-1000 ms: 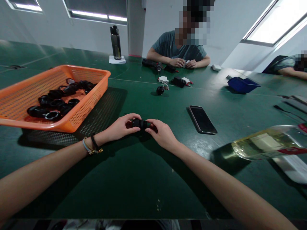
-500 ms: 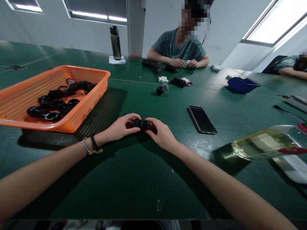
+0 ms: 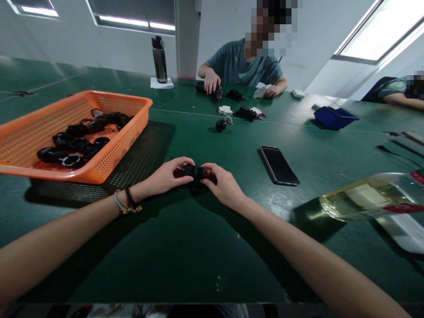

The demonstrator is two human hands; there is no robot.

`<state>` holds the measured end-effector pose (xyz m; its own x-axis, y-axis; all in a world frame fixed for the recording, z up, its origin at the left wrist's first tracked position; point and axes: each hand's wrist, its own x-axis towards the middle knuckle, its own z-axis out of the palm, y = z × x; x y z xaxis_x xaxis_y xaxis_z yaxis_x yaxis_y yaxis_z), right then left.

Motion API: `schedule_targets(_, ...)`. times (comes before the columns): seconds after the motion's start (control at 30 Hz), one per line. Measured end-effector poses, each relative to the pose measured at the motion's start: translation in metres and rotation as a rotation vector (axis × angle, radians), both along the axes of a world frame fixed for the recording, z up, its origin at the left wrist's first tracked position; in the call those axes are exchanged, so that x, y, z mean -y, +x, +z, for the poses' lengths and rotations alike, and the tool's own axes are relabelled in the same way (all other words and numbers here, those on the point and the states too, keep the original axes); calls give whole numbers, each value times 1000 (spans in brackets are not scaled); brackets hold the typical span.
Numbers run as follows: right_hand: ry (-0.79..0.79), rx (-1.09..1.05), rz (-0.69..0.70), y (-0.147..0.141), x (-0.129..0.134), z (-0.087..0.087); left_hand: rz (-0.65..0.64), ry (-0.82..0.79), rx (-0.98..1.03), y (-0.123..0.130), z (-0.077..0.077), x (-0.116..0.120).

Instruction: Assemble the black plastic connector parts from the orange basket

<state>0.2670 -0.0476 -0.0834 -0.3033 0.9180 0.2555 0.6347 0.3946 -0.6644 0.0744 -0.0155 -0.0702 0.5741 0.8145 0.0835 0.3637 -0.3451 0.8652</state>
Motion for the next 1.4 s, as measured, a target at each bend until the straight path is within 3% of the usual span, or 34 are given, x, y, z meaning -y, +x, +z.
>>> schedule_targets(1.4, -37, 65, 0, 0, 1, 6, 4, 5, -13, -1, -1, 0)
